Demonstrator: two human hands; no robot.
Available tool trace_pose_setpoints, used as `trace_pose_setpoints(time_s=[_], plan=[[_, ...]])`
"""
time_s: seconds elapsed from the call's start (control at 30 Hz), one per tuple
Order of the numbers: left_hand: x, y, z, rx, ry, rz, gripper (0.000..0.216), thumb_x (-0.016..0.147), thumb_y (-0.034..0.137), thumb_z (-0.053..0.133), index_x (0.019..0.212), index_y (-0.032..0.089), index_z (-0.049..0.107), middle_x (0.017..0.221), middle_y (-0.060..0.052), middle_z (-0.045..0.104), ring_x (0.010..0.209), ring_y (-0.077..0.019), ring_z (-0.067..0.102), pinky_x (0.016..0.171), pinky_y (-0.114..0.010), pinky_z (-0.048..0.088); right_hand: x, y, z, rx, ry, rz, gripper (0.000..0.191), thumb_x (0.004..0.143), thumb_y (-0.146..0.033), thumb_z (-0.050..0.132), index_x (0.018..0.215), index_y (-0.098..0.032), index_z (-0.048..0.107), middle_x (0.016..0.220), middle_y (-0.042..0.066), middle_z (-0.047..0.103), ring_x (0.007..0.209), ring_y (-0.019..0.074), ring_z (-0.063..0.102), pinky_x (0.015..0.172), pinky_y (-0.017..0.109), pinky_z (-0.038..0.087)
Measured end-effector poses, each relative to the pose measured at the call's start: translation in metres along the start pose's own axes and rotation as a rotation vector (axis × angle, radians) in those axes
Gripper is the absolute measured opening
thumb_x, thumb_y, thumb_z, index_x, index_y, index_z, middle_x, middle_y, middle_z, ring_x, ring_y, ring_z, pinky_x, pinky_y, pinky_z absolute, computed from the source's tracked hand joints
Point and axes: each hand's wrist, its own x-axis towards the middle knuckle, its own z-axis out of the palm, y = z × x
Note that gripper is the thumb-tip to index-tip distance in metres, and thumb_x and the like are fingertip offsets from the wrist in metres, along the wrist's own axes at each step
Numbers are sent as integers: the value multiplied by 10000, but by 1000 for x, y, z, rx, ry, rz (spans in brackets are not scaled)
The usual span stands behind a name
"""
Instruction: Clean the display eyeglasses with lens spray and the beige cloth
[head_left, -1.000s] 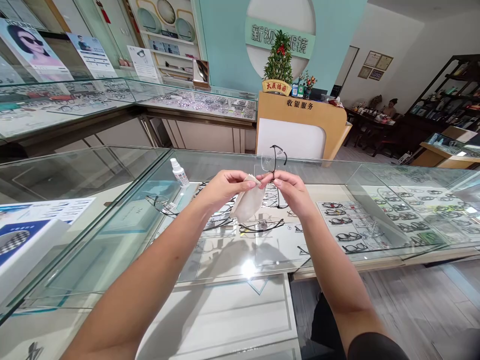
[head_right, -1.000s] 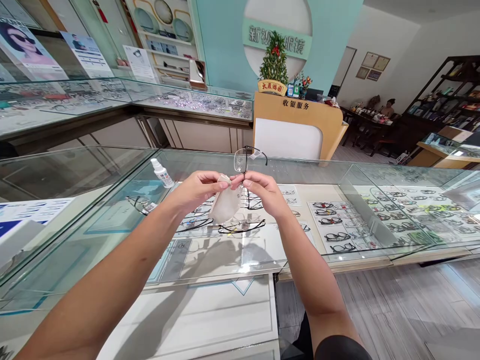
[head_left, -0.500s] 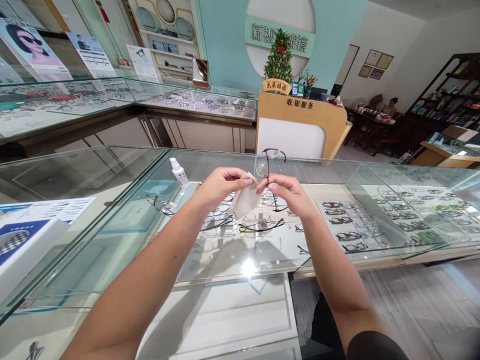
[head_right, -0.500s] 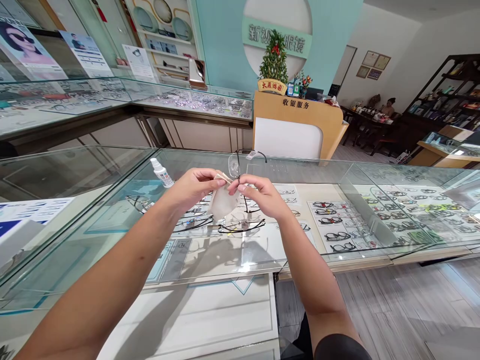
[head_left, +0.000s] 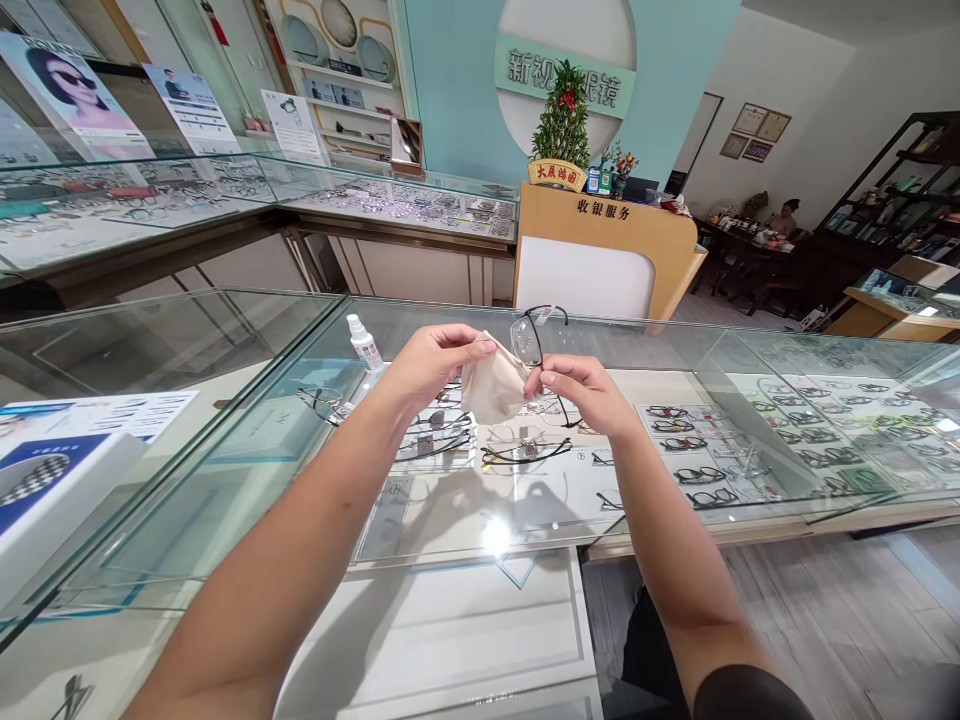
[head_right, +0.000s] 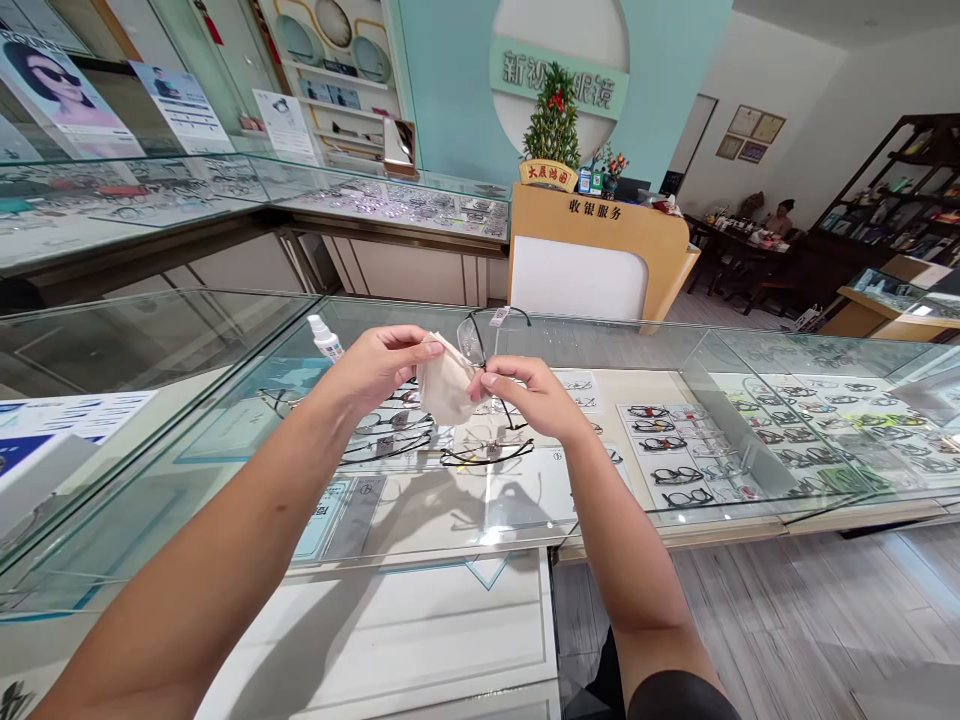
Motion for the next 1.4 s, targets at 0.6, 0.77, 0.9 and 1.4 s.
trace_pose_setpoints(time_s=[0.6,0.77,0.9,1.4], plan=[[-1,0,10,-172,31,-6,792,530,450,1137,1196,184,803,918,-28,773,807,-152,705,764,-282,566,5,11,-5,102,296,-82,361,1024,-550,720,831,-254,791,872,37,772,901,230,680,904,391,543],[1,-4,12,-198,33,-68,656,513,448,1143,1008,170,813,946,-48,780,840,-169,711,785,-304,571,5,9,-5,53,330,-99,375,1020,-561,714,817,-253,780,868,42,767,907,238,677,905,402,544],[-1,-9,19,-193,91,18,644,495,429,1150,954,191,767,837,6,744,761,-116,665,696,-234,501,4,7,-4,34,344,-103,395,1026,-570,705,799,-252,761,860,42,759,892,238,666,889,406,534],[-4,-18,27,-48,-23,31,682,717,775,947,996,235,637,732,29,678,615,-141,578,606,-272,474,5,6,-2,38,381,-98,351,1023,-532,697,829,-258,801,897,48,779,917,237,671,915,400,550]])
